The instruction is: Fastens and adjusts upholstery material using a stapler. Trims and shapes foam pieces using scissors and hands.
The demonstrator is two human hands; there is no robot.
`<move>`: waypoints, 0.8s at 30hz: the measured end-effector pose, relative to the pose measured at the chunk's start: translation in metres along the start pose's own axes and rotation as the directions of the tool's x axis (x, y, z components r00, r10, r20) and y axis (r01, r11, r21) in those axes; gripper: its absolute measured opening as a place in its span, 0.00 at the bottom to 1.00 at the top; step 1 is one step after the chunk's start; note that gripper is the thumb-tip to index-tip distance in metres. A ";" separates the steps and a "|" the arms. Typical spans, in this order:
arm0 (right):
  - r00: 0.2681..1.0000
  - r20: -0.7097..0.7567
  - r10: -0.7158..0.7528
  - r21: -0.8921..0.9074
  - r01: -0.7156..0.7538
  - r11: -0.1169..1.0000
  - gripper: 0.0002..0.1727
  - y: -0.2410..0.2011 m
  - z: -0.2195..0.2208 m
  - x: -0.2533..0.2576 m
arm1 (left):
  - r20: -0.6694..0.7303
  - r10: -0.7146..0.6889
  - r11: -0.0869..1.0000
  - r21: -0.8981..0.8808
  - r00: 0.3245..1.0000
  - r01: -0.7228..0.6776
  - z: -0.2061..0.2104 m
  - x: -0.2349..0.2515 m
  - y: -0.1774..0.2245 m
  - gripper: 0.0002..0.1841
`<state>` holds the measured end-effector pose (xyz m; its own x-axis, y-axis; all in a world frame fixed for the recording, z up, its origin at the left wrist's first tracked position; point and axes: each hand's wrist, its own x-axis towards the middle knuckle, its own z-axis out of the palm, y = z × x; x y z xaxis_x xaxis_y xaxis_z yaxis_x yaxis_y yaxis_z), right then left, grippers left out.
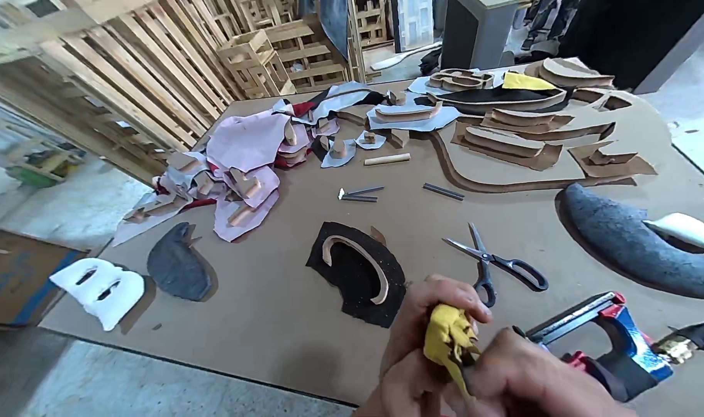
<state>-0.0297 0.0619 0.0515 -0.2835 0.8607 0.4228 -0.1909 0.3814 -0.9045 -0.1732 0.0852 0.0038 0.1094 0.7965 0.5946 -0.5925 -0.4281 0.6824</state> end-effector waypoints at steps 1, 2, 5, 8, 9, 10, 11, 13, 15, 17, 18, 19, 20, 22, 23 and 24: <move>0.994 0.017 -0.107 -0.117 0.108 0.987 0.03 0.002 0.001 -0.001 | -0.018 -0.020 0.997 -0.073 1.000 0.018 0.002 0.002 -0.002 0.23; 0.978 0.047 -0.201 -0.244 0.206 0.947 0.04 0.005 0.003 -0.002 | -0.028 -0.049 0.986 -0.161 0.998 0.044 0.005 0.004 -0.003 0.23; 0.931 0.094 -0.352 -0.439 0.357 0.825 0.05 0.011 0.006 -0.003 | 0.002 -0.095 0.934 -0.345 0.995 0.090 0.006 0.007 -0.007 0.24; 0.923 0.014 -0.385 -0.437 0.352 0.828 0.06 0.006 -0.001 -0.008 | 0.043 -0.099 0.886 -0.452 0.994 0.108 0.009 0.014 -0.007 0.25; 0.936 -0.017 -0.352 -0.425 0.312 0.849 0.07 0.002 -0.004 -0.008 | 0.028 -0.117 0.872 -0.477 0.993 0.116 0.012 0.015 -0.005 0.24; 0.951 -0.031 -0.308 -0.414 0.268 0.870 0.09 -0.001 -0.007 -0.005 | 0.005 -0.139 0.848 -0.516 0.990 0.122 0.016 0.016 -0.002 0.23; 0.962 -0.032 -0.271 -0.408 0.235 0.882 0.10 -0.003 -0.010 -0.002 | -0.014 -0.159 0.806 -0.579 0.987 0.121 0.018 0.016 -0.001 0.23; 0.968 -0.031 -0.250 -0.410 0.216 0.886 0.11 -0.003 -0.013 0.004 | 0.017 -0.188 0.713 -0.685 0.982 0.149 0.017 0.021 -0.003 0.23; 0.964 -0.028 -0.264 -0.421 0.228 0.878 0.11 -0.002 -0.013 0.007 | 0.086 -0.224 0.664 -0.716 0.971 0.216 0.012 0.028 -0.006 0.22; 0.962 -0.032 -0.272 -0.445 0.230 0.865 0.11 -0.002 -0.012 0.009 | 0.100 -0.265 0.649 -0.717 0.959 0.254 0.010 0.032 -0.008 0.22; 0.963 -0.032 -0.269 -0.459 0.225 0.860 0.10 -0.002 -0.012 0.009 | 0.108 -0.278 0.640 -0.721 0.955 0.268 0.009 0.032 -0.009 0.22; 0.965 -0.036 -0.260 -0.472 0.213 0.856 0.10 -0.001 -0.012 0.009 | 0.086 -0.296 0.641 -0.721 0.951 0.264 0.010 0.029 -0.008 0.21; 0.968 -0.043 -0.249 -0.487 0.197 0.851 0.10 0.000 -0.012 0.009 | 0.057 -0.332 0.641 -0.719 0.942 0.269 0.010 0.024 -0.004 0.20; 0.975 -0.055 -0.215 -0.518 0.156 0.841 0.11 0.002 -0.013 0.009 | -0.063 -0.424 0.668 -0.696 0.903 0.265 0.014 0.011 0.008 0.13; 0.981 -0.053 -0.188 -0.522 0.133 0.843 0.11 0.003 -0.013 0.009 | -0.120 -0.442 0.680 -0.691 0.889 0.245 0.020 0.010 0.012 0.12; 0.987 -0.047 -0.157 -0.519 0.110 0.847 0.12 0.004 -0.014 0.009 | -0.189 -0.446 0.723 -0.653 0.875 0.227 0.026 0.010 0.014 0.12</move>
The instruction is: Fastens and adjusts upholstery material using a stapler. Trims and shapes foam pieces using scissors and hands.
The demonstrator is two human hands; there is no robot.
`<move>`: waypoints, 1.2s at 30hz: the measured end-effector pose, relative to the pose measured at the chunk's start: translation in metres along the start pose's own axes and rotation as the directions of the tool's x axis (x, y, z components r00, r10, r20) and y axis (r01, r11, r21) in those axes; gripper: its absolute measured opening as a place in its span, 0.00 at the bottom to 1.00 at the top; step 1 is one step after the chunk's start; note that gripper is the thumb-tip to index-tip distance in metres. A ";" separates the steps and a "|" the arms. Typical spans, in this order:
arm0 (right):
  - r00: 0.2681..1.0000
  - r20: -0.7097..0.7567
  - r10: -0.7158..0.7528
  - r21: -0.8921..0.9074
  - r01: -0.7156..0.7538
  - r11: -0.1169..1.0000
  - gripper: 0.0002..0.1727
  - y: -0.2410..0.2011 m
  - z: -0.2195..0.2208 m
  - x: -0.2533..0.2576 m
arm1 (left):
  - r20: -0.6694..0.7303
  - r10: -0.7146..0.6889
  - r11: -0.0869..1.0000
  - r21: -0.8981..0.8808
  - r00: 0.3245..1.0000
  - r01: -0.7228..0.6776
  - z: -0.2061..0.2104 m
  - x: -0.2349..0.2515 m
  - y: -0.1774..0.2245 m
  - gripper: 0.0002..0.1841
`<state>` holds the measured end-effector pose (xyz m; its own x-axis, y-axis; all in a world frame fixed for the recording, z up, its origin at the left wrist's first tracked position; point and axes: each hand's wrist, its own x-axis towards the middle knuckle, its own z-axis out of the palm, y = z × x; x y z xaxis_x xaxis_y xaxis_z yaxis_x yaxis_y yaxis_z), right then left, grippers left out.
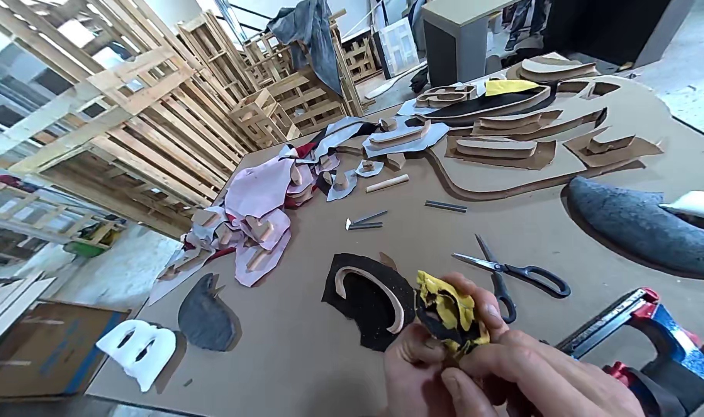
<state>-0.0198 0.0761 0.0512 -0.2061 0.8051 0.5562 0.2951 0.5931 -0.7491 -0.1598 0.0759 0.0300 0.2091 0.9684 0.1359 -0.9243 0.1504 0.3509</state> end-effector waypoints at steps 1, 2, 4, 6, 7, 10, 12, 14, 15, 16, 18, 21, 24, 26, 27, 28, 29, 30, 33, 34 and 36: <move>0.999 0.024 0.027 0.009 -0.027 1.000 0.12 0.002 -0.001 0.000 | 0.000 0.050 0.995 0.091 0.999 -0.050 0.002 0.001 -0.003 0.15; 0.997 0.049 0.057 0.019 -0.058 0.998 0.13 0.005 -0.003 -0.001 | 0.035 0.121 0.949 0.289 0.992 -0.126 -0.003 0.002 -0.004 0.19; 0.986 0.098 0.132 -0.027 -0.130 0.991 0.13 0.020 -0.015 -0.012 | 0.159 0.224 0.454 0.856 0.962 -0.247 -0.029 -0.001 0.000 0.25; 0.965 0.112 0.238 -0.223 -0.209 0.952 0.15 0.054 -0.042 -0.041 | 0.148 0.236 -0.191 0.976 0.960 -0.103 -0.061 -0.021 0.004 0.30; 0.953 0.109 0.281 -0.362 -0.225 0.904 0.16 0.077 -0.058 -0.063 | 0.079 0.203 -0.365 0.931 0.976 0.000 -0.078 -0.036 0.003 0.30; 0.865 0.283 0.414 -0.680 -0.124 0.723 0.29 0.144 -0.120 -0.132 | -0.238 0.060 -0.635 0.741 0.969 0.221 -0.133 -0.077 -0.021 0.27; 0.730 0.468 0.497 -0.733 0.007 0.680 0.51 0.180 -0.152 -0.166 | -0.300 0.045 -0.743 0.627 0.953 0.233 -0.168 -0.099 -0.050 0.27; 0.681 0.574 0.454 -0.722 0.160 0.674 0.60 0.206 -0.166 -0.182 | -0.208 0.122 -0.803 0.554 0.970 0.220 -0.185 -0.109 -0.072 0.28; 0.683 0.610 0.402 -0.701 0.230 0.675 0.56 0.217 -0.168 -0.182 | -0.207 0.158 -0.783 0.570 0.965 0.250 -0.185 -0.109 -0.076 0.30; 0.679 0.651 0.340 -0.663 0.289 0.691 0.52 0.227 -0.169 -0.177 | -0.203 0.190 -0.744 0.609 0.961 0.276 -0.183 -0.109 -0.079 0.32; 0.658 0.723 0.212 -0.543 0.351 0.763 0.42 0.248 -0.167 -0.161 | -0.131 0.258 -0.668 0.691 0.957 0.275 -0.182 -0.118 -0.080 0.30; 0.625 0.765 0.155 -0.443 0.336 0.831 0.39 0.266 -0.167 -0.142 | 0.051 0.319 -0.670 0.718 0.946 0.187 -0.188 -0.136 -0.080 0.20; 0.606 0.748 0.270 -0.524 0.290 0.801 0.39 0.231 -0.174 -0.113 | 0.134 0.317 -0.691 0.710 0.939 0.133 -0.191 -0.144 -0.078 0.14; 0.566 0.712 0.416 -0.588 0.156 0.794 0.36 0.183 -0.180 -0.078 | 0.138 0.287 -0.679 0.727 0.948 0.100 -0.193 -0.142 -0.077 0.13; 0.540 0.684 0.491 -0.617 0.070 0.783 0.34 0.158 -0.180 -0.062 | 0.140 0.260 -0.675 0.733 0.955 0.076 -0.193 -0.139 -0.076 0.13; 0.531 0.647 0.547 -0.642 -0.008 0.767 0.33 0.133 -0.177 -0.048 | 0.148 0.231 -0.676 0.735 0.962 0.049 -0.194 -0.134 -0.073 0.12; 0.526 0.605 0.598 -0.658 -0.092 0.747 0.33 0.107 -0.169 -0.039 | 0.156 0.200 -0.677 0.736 0.967 0.021 -0.194 -0.131 -0.070 0.12; 0.524 0.556 0.645 -0.663 -0.188 0.725 0.35 0.083 -0.160 -0.033 | 0.168 0.171 -0.678 0.735 0.971 -0.008 -0.193 -0.129 -0.068 0.13; 0.605 0.407 0.684 -0.575 -0.412 0.707 0.38 0.039 -0.116 -0.026 | 0.233 0.124 -0.689 0.720 0.964 -0.085 -0.199 -0.127 -0.065 0.15; 0.652 0.367 0.664 -0.523 -0.445 0.726 0.33 0.032 -0.098 -0.028 | 0.240 0.111 -0.689 0.718 0.964 -0.099 -0.199 -0.130 -0.065 0.15; 0.660 0.319 0.680 -0.436 -0.535 0.723 0.24 0.027 -0.062 -0.028 | 0.235 0.083 -0.688 0.717 0.968 -0.115 -0.199 -0.134 -0.063 0.16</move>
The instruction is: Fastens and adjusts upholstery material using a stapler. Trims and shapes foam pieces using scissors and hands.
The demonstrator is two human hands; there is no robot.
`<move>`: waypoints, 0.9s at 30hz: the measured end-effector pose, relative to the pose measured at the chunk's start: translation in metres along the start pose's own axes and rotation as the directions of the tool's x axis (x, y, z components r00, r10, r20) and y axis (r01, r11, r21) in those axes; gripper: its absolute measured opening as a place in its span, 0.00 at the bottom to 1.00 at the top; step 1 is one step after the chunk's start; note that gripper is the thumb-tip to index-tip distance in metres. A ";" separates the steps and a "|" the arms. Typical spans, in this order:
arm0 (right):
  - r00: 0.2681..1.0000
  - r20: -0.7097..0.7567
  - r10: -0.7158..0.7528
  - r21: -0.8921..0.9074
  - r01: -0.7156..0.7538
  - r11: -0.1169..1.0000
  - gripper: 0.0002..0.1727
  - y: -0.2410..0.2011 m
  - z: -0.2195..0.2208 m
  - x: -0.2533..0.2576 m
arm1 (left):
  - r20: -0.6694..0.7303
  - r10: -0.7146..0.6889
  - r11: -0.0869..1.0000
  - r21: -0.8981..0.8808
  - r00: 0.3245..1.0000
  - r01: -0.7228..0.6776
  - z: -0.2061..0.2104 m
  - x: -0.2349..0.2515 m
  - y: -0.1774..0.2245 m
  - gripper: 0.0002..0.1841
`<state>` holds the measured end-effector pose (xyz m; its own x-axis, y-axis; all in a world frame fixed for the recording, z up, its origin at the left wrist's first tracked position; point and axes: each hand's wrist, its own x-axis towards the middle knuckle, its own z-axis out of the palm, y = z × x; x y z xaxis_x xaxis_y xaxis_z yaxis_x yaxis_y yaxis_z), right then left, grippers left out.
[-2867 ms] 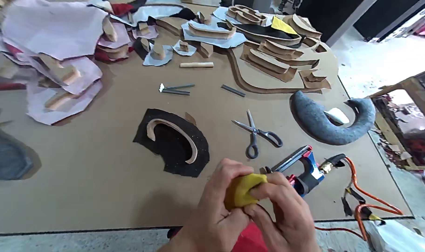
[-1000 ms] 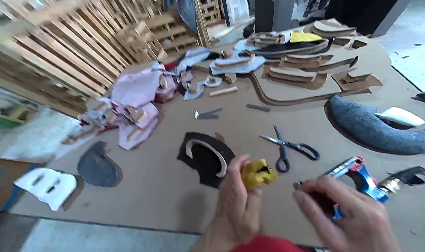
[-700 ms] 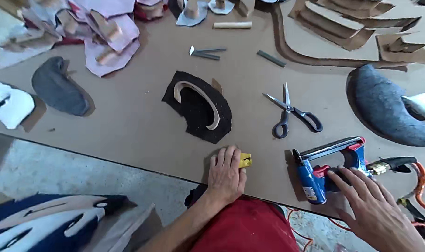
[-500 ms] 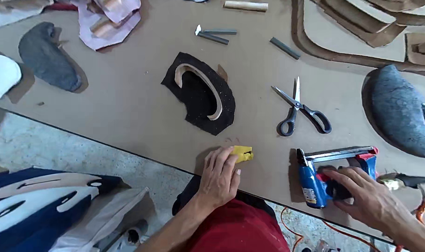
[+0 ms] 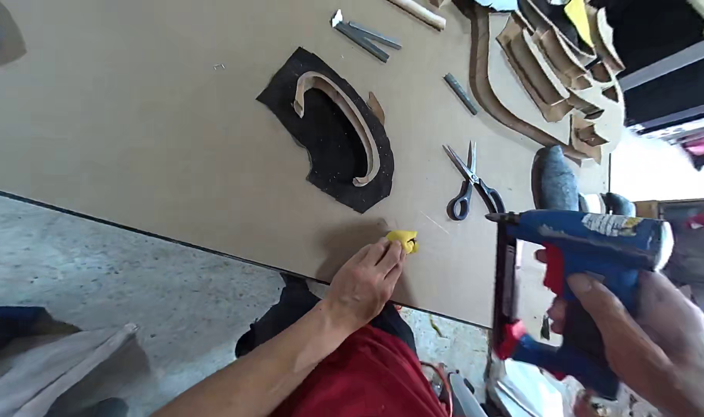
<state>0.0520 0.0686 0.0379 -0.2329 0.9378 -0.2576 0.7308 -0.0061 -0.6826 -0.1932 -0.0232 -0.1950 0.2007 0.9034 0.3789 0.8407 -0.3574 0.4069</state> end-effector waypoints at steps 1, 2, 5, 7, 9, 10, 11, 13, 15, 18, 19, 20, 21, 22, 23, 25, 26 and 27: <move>0.996 0.025 0.089 0.063 -0.090 0.994 0.21 -0.009 0.012 0.009 | 0.012 0.001 1.000 -0.002 1.000 -0.001 0.000 0.000 -0.001 0.16; 0.976 0.075 0.205 0.124 -0.213 0.969 0.20 -0.016 0.021 0.020 | 0.016 -0.001 1.000 -0.006 1.000 0.001 0.001 -0.001 -0.001 0.15; 0.815 0.242 0.527 0.134 -0.566 0.814 0.17 -0.033 0.045 0.052 | 0.002 -0.028 0.998 -0.054 1.000 0.028 0.002 0.000 0.000 0.14; 0.727 0.305 0.616 0.084 -0.665 0.742 0.17 -0.037 0.058 0.066 | 0.009 -0.037 0.996 -0.086 0.999 0.038 0.002 0.000 -0.001 0.14; 0.679 0.329 0.656 0.047 -0.706 0.707 0.17 -0.038 0.069 0.074 | 0.033 -0.045 0.992 -0.118 0.998 0.049 0.000 0.001 -0.002 0.15; 0.663 0.327 0.673 0.033 -0.720 0.693 0.17 -0.038 0.072 0.078 | 0.047 -0.051 0.990 -0.127 0.998 0.057 -0.001 0.001 -0.002 0.15; 0.647 0.322 0.691 0.022 -0.735 0.678 0.17 -0.039 0.074 0.081 | 0.055 -0.055 0.990 -0.130 0.997 0.062 -0.002 0.002 -0.002 0.16; 0.621 0.310 0.720 0.010 -0.759 0.651 0.18 -0.042 0.075 0.087 | 0.063 -0.054 0.987 -0.148 0.997 0.062 -0.003 0.004 -0.004 0.16; 0.597 0.303 0.743 -0.004 -0.779 0.627 0.18 -0.047 0.076 0.090 | 0.069 -0.048 0.983 -0.174 0.996 0.060 -0.004 0.004 -0.006 0.15; 0.566 0.311 0.763 0.003 -0.804 0.595 0.18 -0.051 0.077 0.093 | 0.077 -0.037 0.978 -0.203 0.996 0.052 -0.006 0.006 -0.009 0.15; 0.560 0.313 0.767 0.018 -0.811 0.585 0.19 -0.051 0.078 0.093 | 0.083 -0.034 0.976 -0.211 0.996 0.051 -0.006 0.007 -0.010 0.15; 0.557 0.318 0.767 0.039 -0.817 0.576 0.19 -0.051 0.078 0.093 | 0.091 -0.030 0.974 -0.223 0.995 0.049 -0.007 0.007 -0.011 0.14; 0.558 0.326 0.764 0.066 -0.819 0.570 0.20 -0.049 0.077 0.093 | 0.103 -0.027 0.969 -0.241 0.994 0.051 -0.008 0.007 -0.012 0.14; 0.559 0.334 0.759 0.097 -0.821 0.563 0.20 -0.046 0.076 0.092 | 0.118 -0.024 0.964 -0.260 0.993 0.055 -0.008 0.007 -0.013 0.14; 0.559 0.343 0.755 0.121 -0.823 0.554 0.21 -0.043 0.076 0.091 | 0.127 -0.024 0.959 -0.278 0.992 0.059 -0.009 0.007 -0.013 0.14; 0.543 0.354 0.762 0.142 -0.836 0.530 0.21 -0.043 0.076 0.090 | 0.134 -0.025 0.948 -0.310 0.991 0.066 -0.008 0.007 -0.012 0.14; 0.534 0.353 0.768 0.146 -0.843 0.518 0.21 -0.045 0.077 0.091 | 0.134 -0.028 0.947 -0.315 0.991 0.069 -0.008 0.007 -0.012 0.14; 0.524 0.351 0.776 0.147 -0.849 0.507 0.21 -0.046 0.077 0.092 | 0.131 -0.029 0.946 -0.318 0.991 0.069 -0.008 0.007 -0.012 0.13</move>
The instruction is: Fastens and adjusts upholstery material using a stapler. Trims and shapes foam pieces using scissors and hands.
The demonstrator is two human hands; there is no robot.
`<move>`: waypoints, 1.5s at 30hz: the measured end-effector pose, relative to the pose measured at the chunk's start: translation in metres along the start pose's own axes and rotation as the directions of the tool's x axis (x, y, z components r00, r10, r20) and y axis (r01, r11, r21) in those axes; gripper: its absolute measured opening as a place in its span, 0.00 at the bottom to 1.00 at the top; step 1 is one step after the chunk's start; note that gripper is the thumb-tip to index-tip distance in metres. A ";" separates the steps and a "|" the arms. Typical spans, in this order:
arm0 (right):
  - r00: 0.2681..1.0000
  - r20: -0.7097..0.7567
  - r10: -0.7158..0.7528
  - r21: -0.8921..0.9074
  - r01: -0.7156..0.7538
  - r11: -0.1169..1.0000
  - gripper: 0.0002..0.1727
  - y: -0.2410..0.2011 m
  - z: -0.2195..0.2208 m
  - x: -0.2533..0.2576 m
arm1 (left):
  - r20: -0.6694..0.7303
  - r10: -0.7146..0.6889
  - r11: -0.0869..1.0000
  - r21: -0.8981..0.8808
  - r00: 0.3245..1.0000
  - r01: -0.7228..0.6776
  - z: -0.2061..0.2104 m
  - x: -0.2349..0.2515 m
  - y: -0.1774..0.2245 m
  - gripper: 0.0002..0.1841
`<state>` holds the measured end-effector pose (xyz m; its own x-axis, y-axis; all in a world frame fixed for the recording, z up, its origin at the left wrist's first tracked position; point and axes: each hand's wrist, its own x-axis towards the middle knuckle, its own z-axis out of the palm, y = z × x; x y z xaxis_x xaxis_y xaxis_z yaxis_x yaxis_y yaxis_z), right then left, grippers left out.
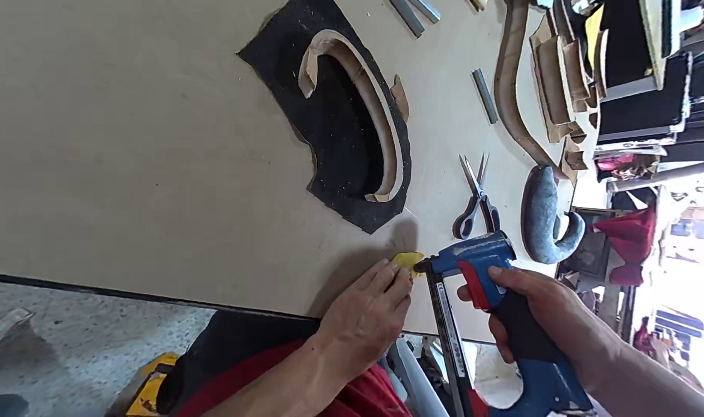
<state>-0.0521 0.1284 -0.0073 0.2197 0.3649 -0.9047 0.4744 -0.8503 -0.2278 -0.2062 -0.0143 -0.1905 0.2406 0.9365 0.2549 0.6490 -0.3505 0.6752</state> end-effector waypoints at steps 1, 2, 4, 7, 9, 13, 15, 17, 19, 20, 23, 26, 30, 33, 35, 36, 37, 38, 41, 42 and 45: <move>1.000 -0.001 0.007 0.004 -0.007 1.000 0.21 0.000 0.000 0.001 | -0.002 -0.003 1.000 -0.005 1.000 0.003 0.000 0.000 0.000 0.13; 1.000 0.001 0.007 0.007 -0.007 1.000 0.21 0.001 -0.001 0.001 | -0.010 -0.008 1.000 -0.008 1.000 0.008 0.000 0.000 0.000 0.13; 1.000 -0.002 -0.016 0.008 0.016 1.000 0.20 0.007 -0.001 0.002 | -0.017 -0.016 1.000 -0.015 1.000 0.016 -0.001 0.002 -0.001 0.13; 0.995 -0.023 -0.102 0.027 0.102 0.994 0.18 0.017 0.005 -0.002 | -0.004 -0.010 1.000 0.008 1.000 0.010 -0.002 0.003 -0.001 0.15; 0.993 -0.033 -0.112 0.036 0.113 0.993 0.17 0.018 0.009 -0.004 | 0.007 -0.004 1.000 0.021 1.000 0.004 -0.002 0.003 -0.001 0.16; 0.996 -0.018 -0.087 0.034 0.087 0.996 0.18 0.016 0.008 -0.003 | 0.015 0.003 1.000 0.028 1.000 -0.003 -0.002 0.003 0.000 0.15; 0.998 -0.009 -0.065 0.028 0.065 0.997 0.18 0.014 0.007 -0.002 | 0.009 -0.001 1.000 0.023 1.000 0.001 -0.001 0.003 0.001 0.15; 0.999 0.000 -0.044 0.032 0.044 0.999 0.18 0.012 0.005 0.000 | -0.010 -0.003 1.000 0.025 1.000 0.003 0.001 0.003 0.001 0.14; 0.999 0.012 -0.031 0.041 0.030 0.999 0.18 0.011 0.003 0.001 | -0.025 -0.006 0.999 0.031 1.000 0.007 0.002 0.003 0.002 0.15; 0.999 0.018 -0.028 0.046 0.028 0.999 0.18 0.011 0.002 0.002 | -0.024 -0.006 0.999 0.035 1.000 0.007 0.002 0.004 0.002 0.15; 0.999 0.034 -0.027 0.057 0.025 0.998 0.18 0.012 -0.001 0.006 | -0.026 -0.008 0.999 0.041 1.000 0.009 0.001 0.005 0.001 0.15; 0.998 0.055 -0.034 0.080 0.030 0.996 0.18 0.016 -0.004 0.008 | -0.016 -0.009 0.999 0.040 1.000 0.010 0.001 0.005 0.002 0.15; 0.994 0.101 -0.051 0.137 0.037 0.990 0.19 0.023 -0.007 0.009 | -0.009 -0.005 0.999 0.042 1.000 0.006 0.000 0.005 0.001 0.14; 0.988 0.134 -0.071 0.171 0.048 0.984 0.19 0.027 -0.010 0.011 | -0.003 -0.009 0.999 0.047 1.000 0.009 -0.001 0.005 0.001 0.15; 0.986 0.150 -0.077 0.186 0.049 0.981 0.20 0.029 -0.012 0.012 | -0.007 -0.011 0.999 0.050 1.000 0.011 -0.001 0.006 0.002 0.16; 0.985 0.156 -0.076 0.187 0.046 0.981 0.20 0.029 -0.014 0.013 | -0.009 -0.011 0.999 0.047 1.000 0.011 -0.001 0.006 0.001 0.16; 0.985 0.159 -0.072 0.189 0.041 0.981 0.20 0.028 -0.016 0.014 | -0.005 -0.011 0.999 0.044 1.000 0.011 -0.001 0.007 0.001 0.16; 0.984 0.166 -0.064 0.190 0.031 0.981 0.20 0.028 -0.017 0.015 | 0.001 -0.010 0.999 0.044 1.000 0.009 -0.002 0.007 0.001 0.16; 0.979 0.196 -0.060 0.210 0.018 0.977 0.20 0.029 -0.023 0.019 | 0.009 -0.011 0.999 0.043 1.000 0.011 -0.003 0.007 0.001 0.16; 0.977 0.205 -0.065 0.220 0.019 0.975 0.20 0.030 -0.024 0.020 | 0.012 -0.011 0.999 0.041 1.000 0.010 -0.003 0.007 0.001 0.16; 0.971 0.230 -0.063 0.224 0.010 0.975 0.20 0.031 -0.028 0.022 | 0.006 -0.012 0.999 0.037 1.000 0.011 -0.003 0.008 0.001 0.15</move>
<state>-0.0088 0.1209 -0.0239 -0.0124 0.3206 -0.9471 0.2741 -0.9098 -0.3116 -0.2058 -0.0075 -0.1853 0.2374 0.9406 0.2429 0.6782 -0.3395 0.6518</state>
